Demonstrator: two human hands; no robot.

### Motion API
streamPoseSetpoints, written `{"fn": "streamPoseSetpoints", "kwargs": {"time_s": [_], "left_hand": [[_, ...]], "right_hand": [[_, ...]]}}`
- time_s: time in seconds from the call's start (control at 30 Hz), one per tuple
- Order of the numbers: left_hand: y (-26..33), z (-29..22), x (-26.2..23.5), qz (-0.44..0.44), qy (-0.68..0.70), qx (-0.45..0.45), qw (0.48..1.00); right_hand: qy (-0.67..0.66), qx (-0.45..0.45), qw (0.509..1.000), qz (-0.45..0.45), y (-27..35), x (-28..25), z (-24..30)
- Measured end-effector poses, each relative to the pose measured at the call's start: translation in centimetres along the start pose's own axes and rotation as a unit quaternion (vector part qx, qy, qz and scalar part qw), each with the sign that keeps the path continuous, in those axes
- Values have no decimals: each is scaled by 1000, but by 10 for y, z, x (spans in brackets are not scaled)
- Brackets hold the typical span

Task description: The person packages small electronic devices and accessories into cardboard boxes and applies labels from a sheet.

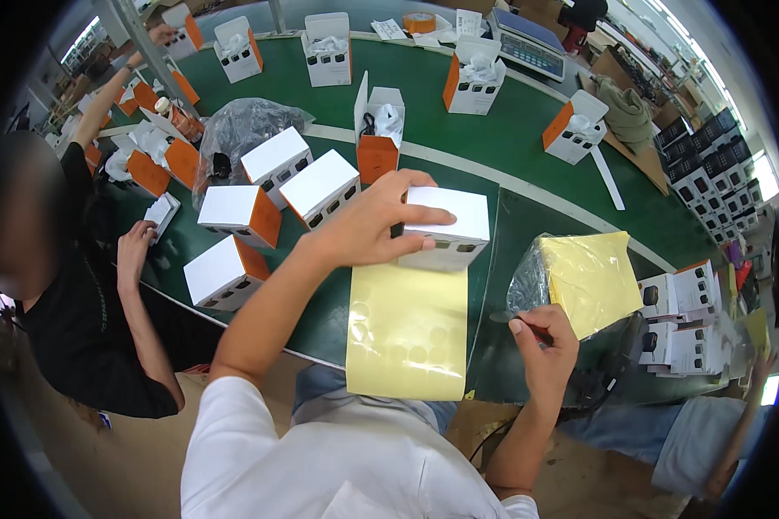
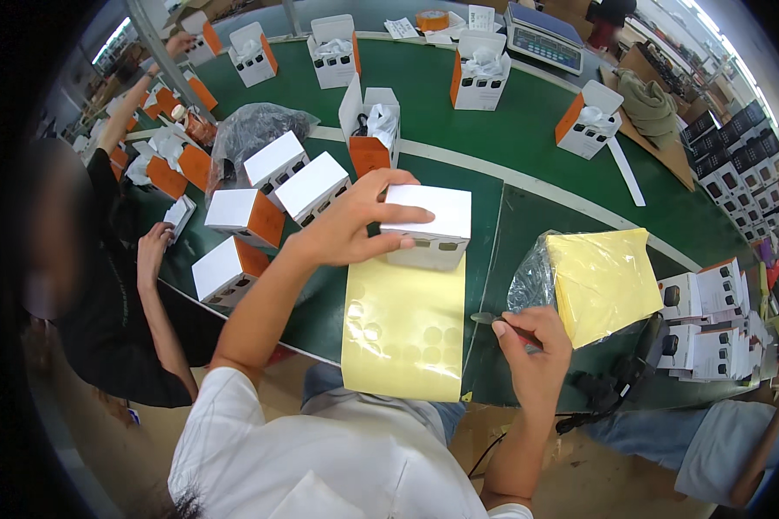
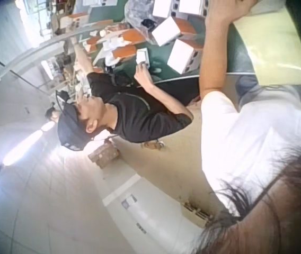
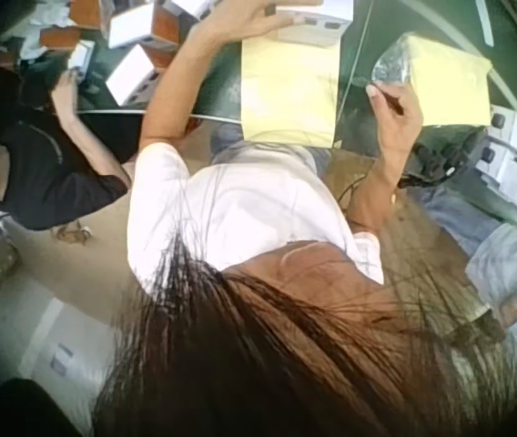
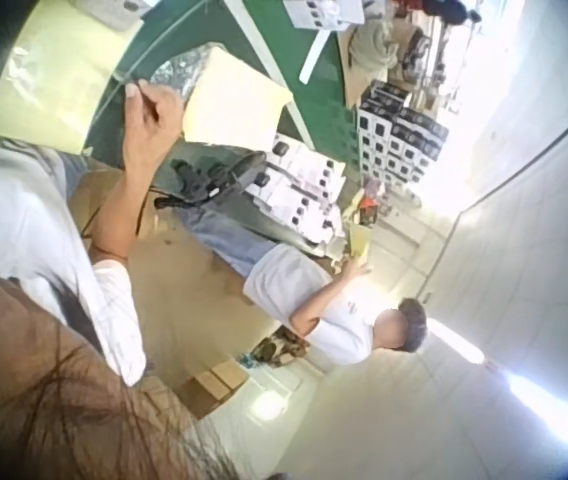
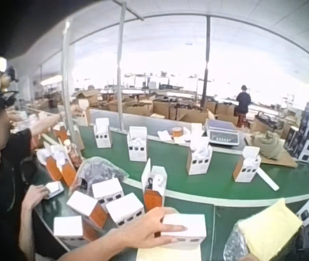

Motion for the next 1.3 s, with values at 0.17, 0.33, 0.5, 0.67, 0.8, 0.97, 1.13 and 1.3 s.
{"fn": "streamPoseSetpoints", "kwargs": {"time_s": [0.17,0.33,0.5,0.67,0.8,0.97,1.13,1.3], "left_hand": [[11,-41,-7,-102,123,-70,985],[22,-55,-4,-94,133,-121,979],[33,-59,-7,-96,147,-130,976],[39,-62,-6,-109,144,-110,977],[42,-65,-8,-115,131,-114,978],[44,-70,-11,-108,151,-131,974],[44,-70,-8,-110,140,-124,976],[43,-72,-4,-97,131,-105,981]], "right_hand": [[32,-63,997,11,-7,15,46],[71,-125,989,35,-13,44,71],[147,-140,979,25,-12,63,80],[247,-189,950,-9,-5,71,92],[380,-281,879,-63,3,78,99],[361,-215,904,-79,-1,71,103],[247,-236,939,50,9,84,89],[259,-208,942,55,1,79,83]]}}
Point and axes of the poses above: each hand's wrist, its own y-axis away from the middle knuckle, its own x-axis out of the palm, z = x × y, the point moved 6 cm from there along -y, towards the middle knuckle, and after that the axes turned 10 degrees about x, right-handed, at the moved point
